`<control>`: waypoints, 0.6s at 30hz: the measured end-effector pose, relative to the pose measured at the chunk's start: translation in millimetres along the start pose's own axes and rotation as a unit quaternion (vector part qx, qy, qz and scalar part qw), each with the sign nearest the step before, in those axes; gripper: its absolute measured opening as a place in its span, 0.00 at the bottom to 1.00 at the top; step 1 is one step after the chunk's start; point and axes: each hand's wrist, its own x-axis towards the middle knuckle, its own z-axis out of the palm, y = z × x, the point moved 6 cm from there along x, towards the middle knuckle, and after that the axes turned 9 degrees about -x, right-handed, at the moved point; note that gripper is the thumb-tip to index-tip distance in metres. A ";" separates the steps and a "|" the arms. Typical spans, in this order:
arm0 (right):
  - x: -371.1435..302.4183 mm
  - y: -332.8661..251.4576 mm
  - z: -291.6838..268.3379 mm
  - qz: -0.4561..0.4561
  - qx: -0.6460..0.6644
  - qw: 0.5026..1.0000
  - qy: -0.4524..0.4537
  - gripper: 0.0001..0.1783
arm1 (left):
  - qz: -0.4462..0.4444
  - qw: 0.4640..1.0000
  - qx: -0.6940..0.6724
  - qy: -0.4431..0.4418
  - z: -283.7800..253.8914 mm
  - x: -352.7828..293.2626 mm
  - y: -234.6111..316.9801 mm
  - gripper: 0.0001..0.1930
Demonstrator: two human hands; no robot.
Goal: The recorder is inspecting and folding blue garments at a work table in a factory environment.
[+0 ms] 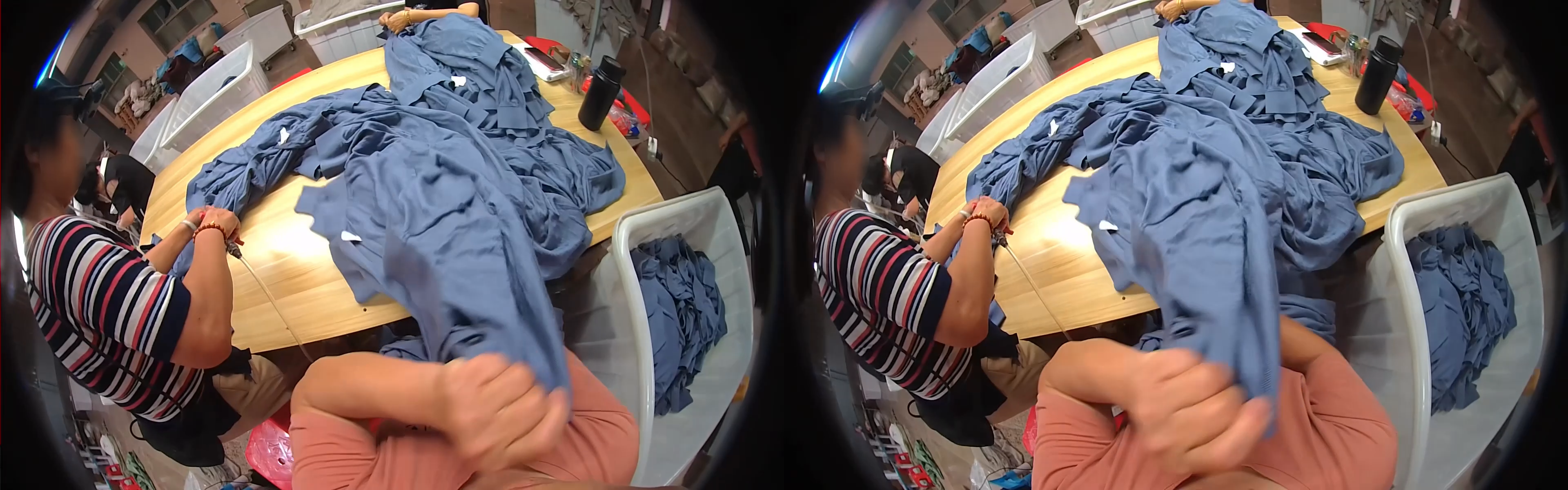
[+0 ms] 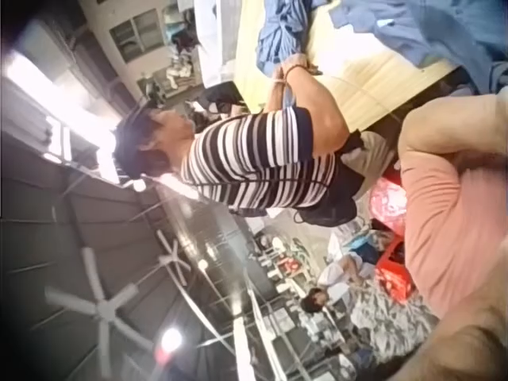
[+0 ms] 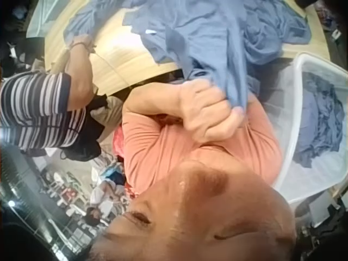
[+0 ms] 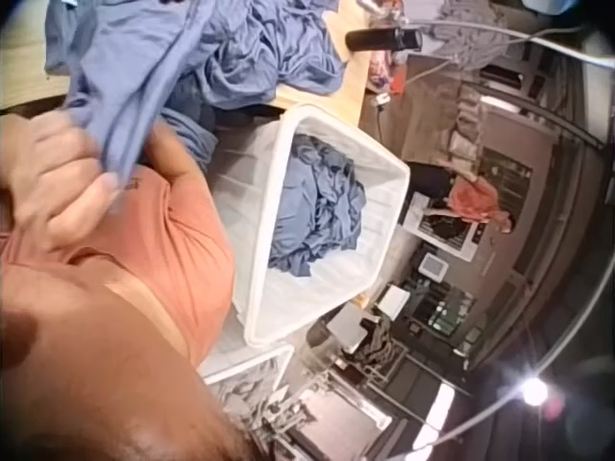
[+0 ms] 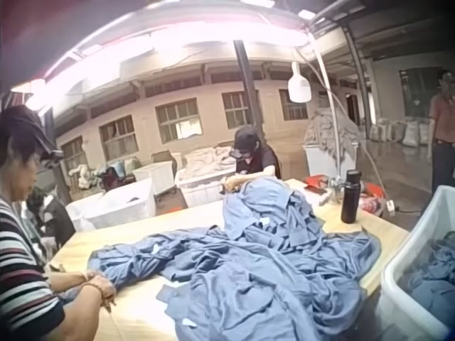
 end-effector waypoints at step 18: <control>-43.8 -45.9 -28.2 -0.053 -0.126 0.945 -0.297 0.43 | -0.081 0.968 0.205 0.123 -122.3 2.0 71.0 0.15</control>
